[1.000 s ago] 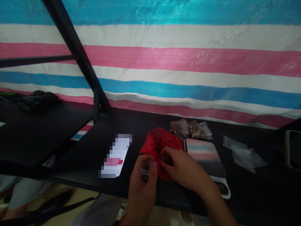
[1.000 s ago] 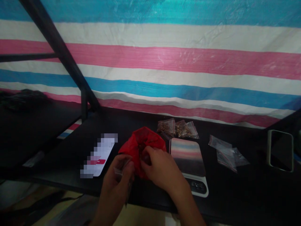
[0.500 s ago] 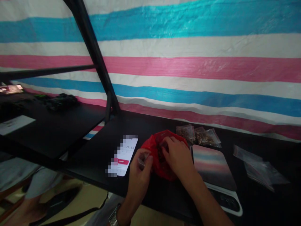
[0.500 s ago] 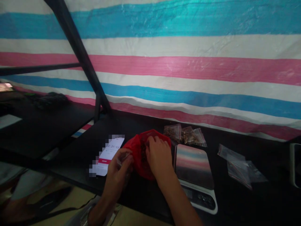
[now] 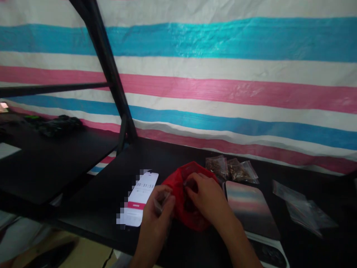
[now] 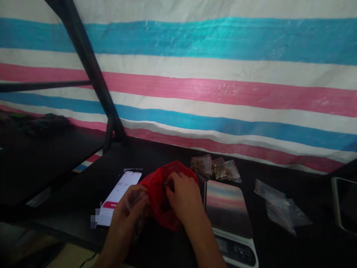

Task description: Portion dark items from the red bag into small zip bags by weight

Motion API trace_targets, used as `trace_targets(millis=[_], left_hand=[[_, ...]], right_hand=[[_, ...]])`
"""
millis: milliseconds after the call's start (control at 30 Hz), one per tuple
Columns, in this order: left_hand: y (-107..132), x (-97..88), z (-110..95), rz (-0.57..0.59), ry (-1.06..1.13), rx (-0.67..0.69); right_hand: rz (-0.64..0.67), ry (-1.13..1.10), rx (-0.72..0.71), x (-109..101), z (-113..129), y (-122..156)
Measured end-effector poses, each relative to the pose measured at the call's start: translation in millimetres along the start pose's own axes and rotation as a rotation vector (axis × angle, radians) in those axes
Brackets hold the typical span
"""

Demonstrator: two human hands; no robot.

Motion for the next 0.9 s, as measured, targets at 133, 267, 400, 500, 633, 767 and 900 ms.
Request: trace_targets(millis=[133,267,400,500,633,767,900], left_hand=[[0,3.6,-1,0.038,-0.161,0.064],[-2,2.0,1,0.017,-0.231,0.076],[-7,4.6,0,0.007,-0.225,0.076],[-7,6.2,-2,-0.013,-0.206,0.098],[-5,2.0,0,-0.076,-0.167,0.105],[-13,-0.5,1,-0.113,-0.127,0.057],[-33,5.7,-6,-0.068,-0.118,0.001]], right_hand=[[-0.03,-0.005,-0.008,-2,6,-2],[-0.056,0.001,-0.022,5,8,1],[-0.052,-0.006,-0.072,11,5,5],[-0.044,-0.048,-0.112,12,0,7],[-0.055,-0.054,-0.134,9,-6,9],[-0.042,-0.044,-0.139,8,-8,12],[-0.073,-0.027,-0.105,9,-6,14]])
Point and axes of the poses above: each hand's wrist, its own y-axis away from the middle knuckle, its own x-axis out of the palm, z = x × y, the point moved 7 cm from there along -y, towards the middle knuckle, and after that the axes turned 2 degrees about y, right-handed, at the moved point
